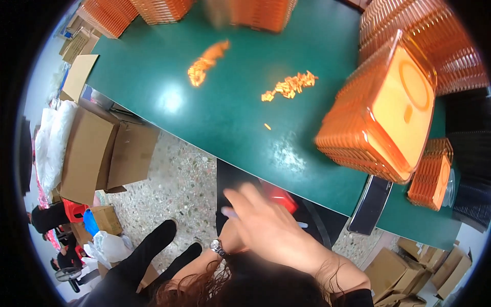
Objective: Assembling magnetic phone cases by manually placing components into transparent orange shells.
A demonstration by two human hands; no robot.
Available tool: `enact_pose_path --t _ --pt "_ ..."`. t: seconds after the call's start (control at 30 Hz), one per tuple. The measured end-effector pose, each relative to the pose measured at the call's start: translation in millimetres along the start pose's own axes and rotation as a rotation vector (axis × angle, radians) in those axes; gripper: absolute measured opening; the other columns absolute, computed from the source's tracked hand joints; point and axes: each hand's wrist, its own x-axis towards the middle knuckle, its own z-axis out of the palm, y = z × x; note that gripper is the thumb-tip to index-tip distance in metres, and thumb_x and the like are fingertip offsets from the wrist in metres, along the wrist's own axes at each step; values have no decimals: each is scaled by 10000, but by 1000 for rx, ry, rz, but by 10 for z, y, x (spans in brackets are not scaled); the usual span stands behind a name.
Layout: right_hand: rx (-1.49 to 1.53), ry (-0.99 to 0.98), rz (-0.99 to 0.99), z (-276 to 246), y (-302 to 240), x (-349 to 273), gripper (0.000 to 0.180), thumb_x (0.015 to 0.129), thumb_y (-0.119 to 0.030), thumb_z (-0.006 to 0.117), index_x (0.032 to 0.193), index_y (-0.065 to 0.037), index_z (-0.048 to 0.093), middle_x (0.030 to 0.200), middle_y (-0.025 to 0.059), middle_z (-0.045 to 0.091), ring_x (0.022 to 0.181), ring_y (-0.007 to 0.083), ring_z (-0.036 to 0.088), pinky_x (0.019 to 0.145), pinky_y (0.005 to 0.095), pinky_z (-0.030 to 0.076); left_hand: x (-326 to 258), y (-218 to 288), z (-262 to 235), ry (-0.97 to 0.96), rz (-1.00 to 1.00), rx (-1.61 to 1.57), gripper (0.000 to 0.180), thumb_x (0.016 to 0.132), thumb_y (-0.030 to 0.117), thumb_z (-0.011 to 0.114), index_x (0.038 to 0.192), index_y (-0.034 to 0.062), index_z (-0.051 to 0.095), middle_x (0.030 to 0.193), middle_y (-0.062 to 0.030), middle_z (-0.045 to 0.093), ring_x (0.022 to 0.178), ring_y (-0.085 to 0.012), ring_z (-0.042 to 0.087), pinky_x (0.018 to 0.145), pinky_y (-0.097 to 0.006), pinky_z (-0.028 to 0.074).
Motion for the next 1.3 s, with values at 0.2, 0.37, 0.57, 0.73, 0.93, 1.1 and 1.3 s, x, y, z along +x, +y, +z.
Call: enact_pose_path --t 0.2,0.37,0.57,0.73,0.93,1.1,1.3 --pt "-244 407 -100 -256 -56 1430 307 1032 -156 592 1280 6 671 1043 232 650 981 436 662 864 510 532 121 407 -365 148 -122 -159 193 1072 249 535 1058 85 635 952 -172 741 825 -429 701 717 -540 558" --pt "-396 410 -21 -158 -26 1862 392 943 -41 605 1330 -30 673 1050 200 658 978 417 678 871 524 552 138 346 -397 171 -130 -226 186 1050 225 551 1056 66 647 924 -217 730 815 -445 703 716 -544 572" --pt "-471 484 -146 -54 77 1674 193 935 -18 570 1097 0 672 984 202 655 869 415 690 774 519 566 141 319 -455 121 -138 -321 173 1034 192 569 1070 43 648 948 -235 731 851 -456 708 753 -520 586" --pt "-429 444 -120 -193 70 1658 137 910 15 560 1015 2 647 983 211 676 906 424 700 784 537 561 90 147 -445 39 -136 -418 146 997 119 588 1053 13 671 971 -264 725 894 -464 712 791 -489 589" --pt "-459 371 -51 -308 3 1509 126 961 -74 625 1034 28 633 1028 241 664 941 449 671 823 521 533 -11 311 -622 26 41 -342 161 1003 160 565 1094 63 656 951 -188 738 877 -418 711 750 -513 560" --pt "-119 399 -230 -307 -134 648 83 925 -4 643 995 17 604 968 191 618 882 392 655 776 458 529 -66 493 -778 110 71 -19 169 899 112 613 1064 109 652 904 -148 712 844 -377 718 733 -485 581" --pt "25 193 -39 110 670 -482 123 885 8 687 991 -6 626 1029 145 619 916 349 652 780 403 539 95 776 -854 13 -39 -214 118 972 69 591 1036 -17 639 978 -263 706 943 -457 699 825 -501 569"
